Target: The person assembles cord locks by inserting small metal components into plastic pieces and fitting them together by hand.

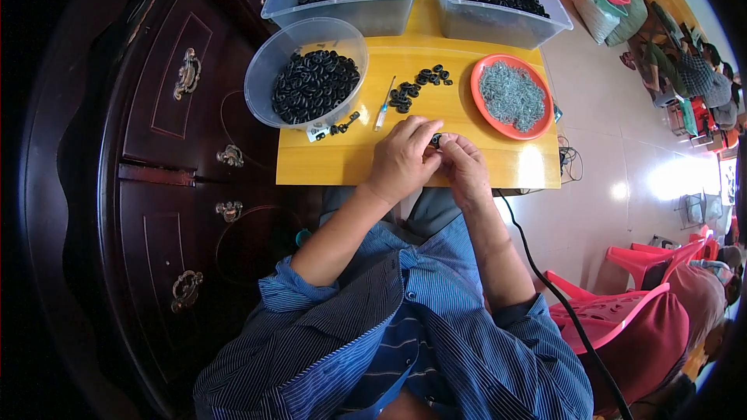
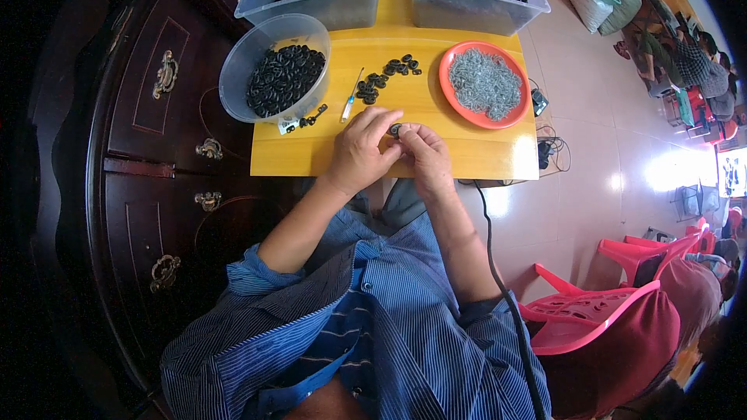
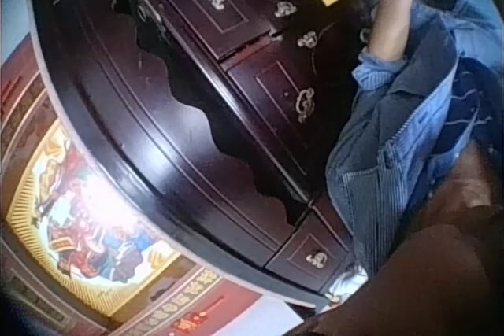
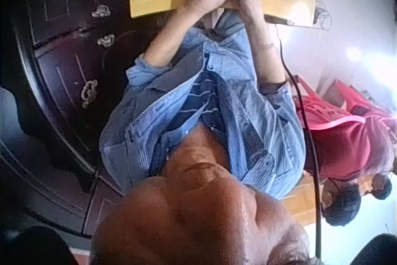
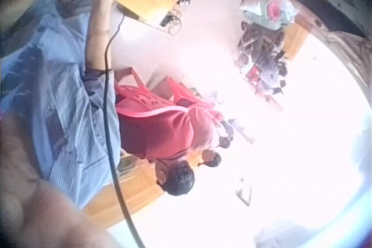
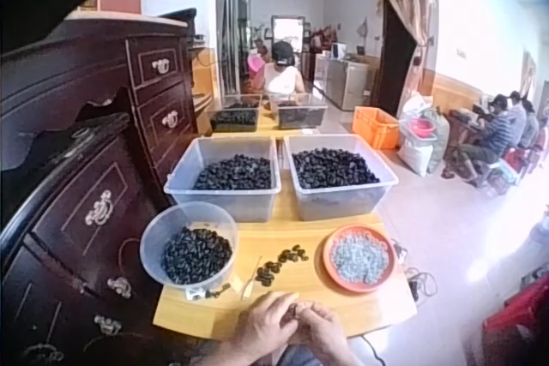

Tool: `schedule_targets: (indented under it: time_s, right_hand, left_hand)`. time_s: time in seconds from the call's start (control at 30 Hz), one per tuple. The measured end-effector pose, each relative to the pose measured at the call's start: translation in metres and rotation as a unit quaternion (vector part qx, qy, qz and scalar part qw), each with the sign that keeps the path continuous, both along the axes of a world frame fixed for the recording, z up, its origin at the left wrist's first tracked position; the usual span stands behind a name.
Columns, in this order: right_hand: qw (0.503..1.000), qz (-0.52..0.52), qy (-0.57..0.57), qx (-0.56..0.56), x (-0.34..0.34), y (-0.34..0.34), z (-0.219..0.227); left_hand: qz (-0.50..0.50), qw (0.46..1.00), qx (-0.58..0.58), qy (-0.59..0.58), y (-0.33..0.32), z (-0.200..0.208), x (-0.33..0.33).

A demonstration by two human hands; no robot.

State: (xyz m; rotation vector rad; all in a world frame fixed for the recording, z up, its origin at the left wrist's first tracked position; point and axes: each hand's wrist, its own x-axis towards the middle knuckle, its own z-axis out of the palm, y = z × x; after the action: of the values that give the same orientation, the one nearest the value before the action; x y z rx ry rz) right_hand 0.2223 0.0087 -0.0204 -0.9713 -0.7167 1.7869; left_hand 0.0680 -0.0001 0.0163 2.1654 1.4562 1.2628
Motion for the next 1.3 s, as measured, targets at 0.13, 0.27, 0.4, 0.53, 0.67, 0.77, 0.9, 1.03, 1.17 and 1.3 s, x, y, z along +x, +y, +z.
schedule_targets:
  time_s: [0.13,0.27,0.4,0.53,0.67,0.77,0.9,1.03,1.17,1.3]
  right_hand:
    - [0.999,-0.009,0.033,-0.031,-0.003,-0.002,0.001]
    - [0.998,-0.011,0.05,-0.042,0.0,0.0,-0.005]
    - [0.997,-0.018,0.048,-0.052,-0.001,-0.001,-0.002]
    - [0.996,-0.02,0.065,-0.05,0.001,0.0,-0.005]
    - [0.995,-0.021,0.075,-0.056,0.002,0.0,-0.008]
    - [0.996,-0.025,0.068,-0.057,0.002,-0.001,-0.007]
    - [0.996,-0.023,0.069,-0.055,0.002,-0.001,-0.006]
    - [0.996,-0.025,0.071,-0.048,0.002,-0.002,-0.007]
    - [0.997,-0.029,0.058,-0.049,0.0,-0.001,-0.006]
    - [0.997,-0.026,0.059,-0.048,0.0,-0.001,-0.006]
  left_hand:
    - [0.008,0.999,0.028,0.031,0.003,-0.007,-0.002]
    - [0.0,0.999,0.025,0.036,0.003,-0.008,-0.001]
    - [-0.005,0.999,0.024,0.043,0.004,-0.008,-0.002]
    - [-0.016,0.999,0.022,0.036,0.005,-0.008,-0.001]
    - [-0.023,0.999,0.021,0.023,0.006,-0.01,-0.001]
    - [-0.033,0.999,0.019,0.015,0.008,-0.012,-0.001]
    - [-0.043,0.999,0.013,-0.003,0.01,-0.013,-0.003]
    - [-0.041,0.997,-0.041,-0.053,0.009,-0.011,-0.002]
    - [-0.03,0.991,-0.085,-0.099,0.008,-0.01,-0.002]
    - [-0.038,0.988,-0.11,-0.098,0.008,-0.013,-0.004]
